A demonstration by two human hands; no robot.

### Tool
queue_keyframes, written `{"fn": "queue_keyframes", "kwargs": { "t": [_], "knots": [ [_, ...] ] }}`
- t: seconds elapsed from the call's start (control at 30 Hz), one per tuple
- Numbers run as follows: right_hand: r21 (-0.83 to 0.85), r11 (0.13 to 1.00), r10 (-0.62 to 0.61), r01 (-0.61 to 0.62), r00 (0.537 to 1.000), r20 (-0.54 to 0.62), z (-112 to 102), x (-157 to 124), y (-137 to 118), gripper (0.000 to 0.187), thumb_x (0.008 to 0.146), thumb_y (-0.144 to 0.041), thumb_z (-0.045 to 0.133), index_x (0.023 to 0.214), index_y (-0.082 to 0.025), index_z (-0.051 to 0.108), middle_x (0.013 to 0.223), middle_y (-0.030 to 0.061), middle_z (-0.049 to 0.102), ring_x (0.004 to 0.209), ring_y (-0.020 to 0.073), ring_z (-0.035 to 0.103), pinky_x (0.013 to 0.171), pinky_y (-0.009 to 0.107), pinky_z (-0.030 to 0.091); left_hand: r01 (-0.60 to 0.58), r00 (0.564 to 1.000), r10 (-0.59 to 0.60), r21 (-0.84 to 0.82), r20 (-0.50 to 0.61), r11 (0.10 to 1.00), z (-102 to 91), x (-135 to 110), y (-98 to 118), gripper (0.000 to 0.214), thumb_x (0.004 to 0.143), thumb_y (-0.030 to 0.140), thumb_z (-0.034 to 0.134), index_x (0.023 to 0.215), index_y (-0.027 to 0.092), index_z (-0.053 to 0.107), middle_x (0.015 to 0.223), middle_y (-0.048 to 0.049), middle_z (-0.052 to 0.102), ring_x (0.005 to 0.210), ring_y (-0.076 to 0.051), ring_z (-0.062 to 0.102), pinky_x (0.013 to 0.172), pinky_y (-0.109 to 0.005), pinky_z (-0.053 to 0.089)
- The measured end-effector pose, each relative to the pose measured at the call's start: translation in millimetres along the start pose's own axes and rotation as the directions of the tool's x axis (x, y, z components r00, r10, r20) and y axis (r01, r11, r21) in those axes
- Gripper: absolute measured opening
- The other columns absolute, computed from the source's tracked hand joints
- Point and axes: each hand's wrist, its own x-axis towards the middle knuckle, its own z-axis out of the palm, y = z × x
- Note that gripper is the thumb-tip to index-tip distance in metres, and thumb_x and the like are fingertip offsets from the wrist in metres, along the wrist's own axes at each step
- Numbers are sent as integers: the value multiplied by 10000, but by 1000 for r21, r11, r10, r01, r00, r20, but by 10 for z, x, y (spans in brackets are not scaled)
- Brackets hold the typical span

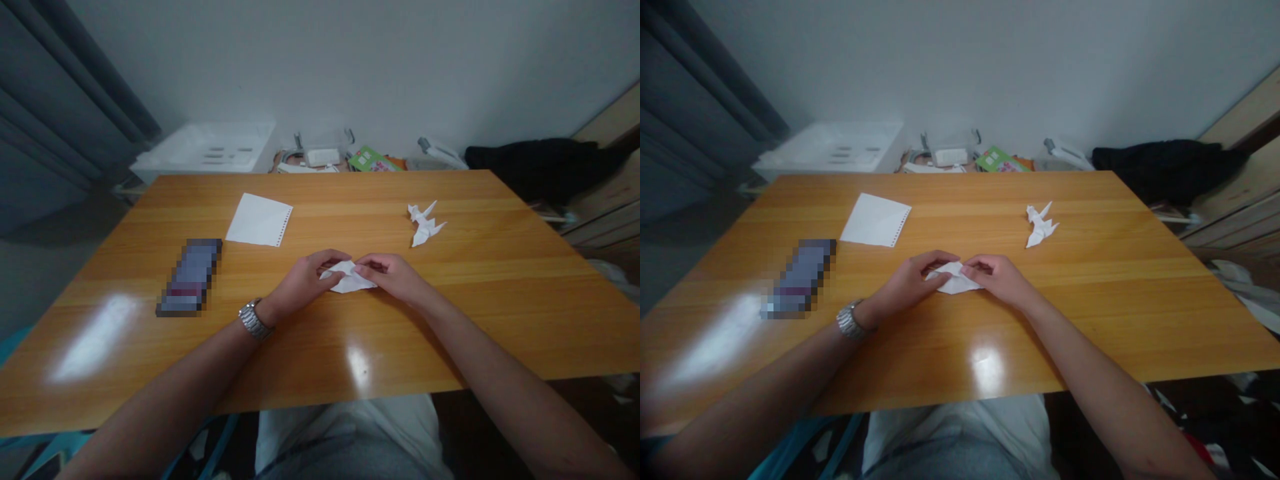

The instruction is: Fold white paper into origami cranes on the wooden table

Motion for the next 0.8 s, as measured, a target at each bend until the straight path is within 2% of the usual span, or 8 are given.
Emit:
{"fn": "queue_keyframes", "kwargs": {
  "t": [0.17, 0.37, 0.63, 0.73, 0.8],
  "knots": [
    [-6, 1000, 15, -15, 997, 73, 21, -36, -68, 396, 832, -561, 719, 869, -167, 737, 837, 45, 738, 743, 185, 642, 677, 293, 478, -50, 997, 46, 75, 57, 996, -8, -17, 42, 298, 953, 321, 623, 1217, 208, 704, 1220, -56, 729, 1105, -206, 679, 1014, -332, 512],
    [0, 1000, 30, -30, 997, 73, 39, -36, -75, 411, 804, -575, 741, 846, -168, 710, 774, 26, 696, 680, 160, 588, 615, 274, 435, -49, 997, 47, 29, 58, 998, -19, -16, 51, 308, 951, 334, 645, 1222, 200, 703, 1213, -59, 733, 1097, -203, 683, 1013, -331, 518],
    [94, 993, 79, -77, 997, -23, 48, -28, -88, 410, 798, -569, 748, 886, -174, 685, 726, 3, 657, 615, 137, 541, 559, 263, 375, -6, 997, -10, -206, -74, 979, -70, -7, 44, 330, 936, 358, 671, 1196, 156, 688, 1215, -108, 719, 1093, -204, 686, 937, -311, 573],
    [159, 983, 93, -94, 996, 12, 78, -35, -87, 405, 790, -549, 767, 936, -181, 680, 806, 25, 703, 674, 155, 601, 601, 269, 426, -4, 992, -21, -197, -126, 980, -76, 4, 33, 278, 946, 347, 656, 1142, 157, 709, 1140, -92, 739, 1005, -179, 701, 881, -279, 575],
    [194, 977, 80, -89, 995, 51, 100, -38, -79, 414, 788, -531, 781, 985, -183, 676, 859, 37, 725, 730, 170, 637, 644, 275, 459, 2, 992, -26, -192, -123, 981, -74, 10, 30, 265, 948, 344, 651, 1123, 156, 717, 1103, -85, 747, 963, -170, 703, 846, -264, 570]
  ]
}}
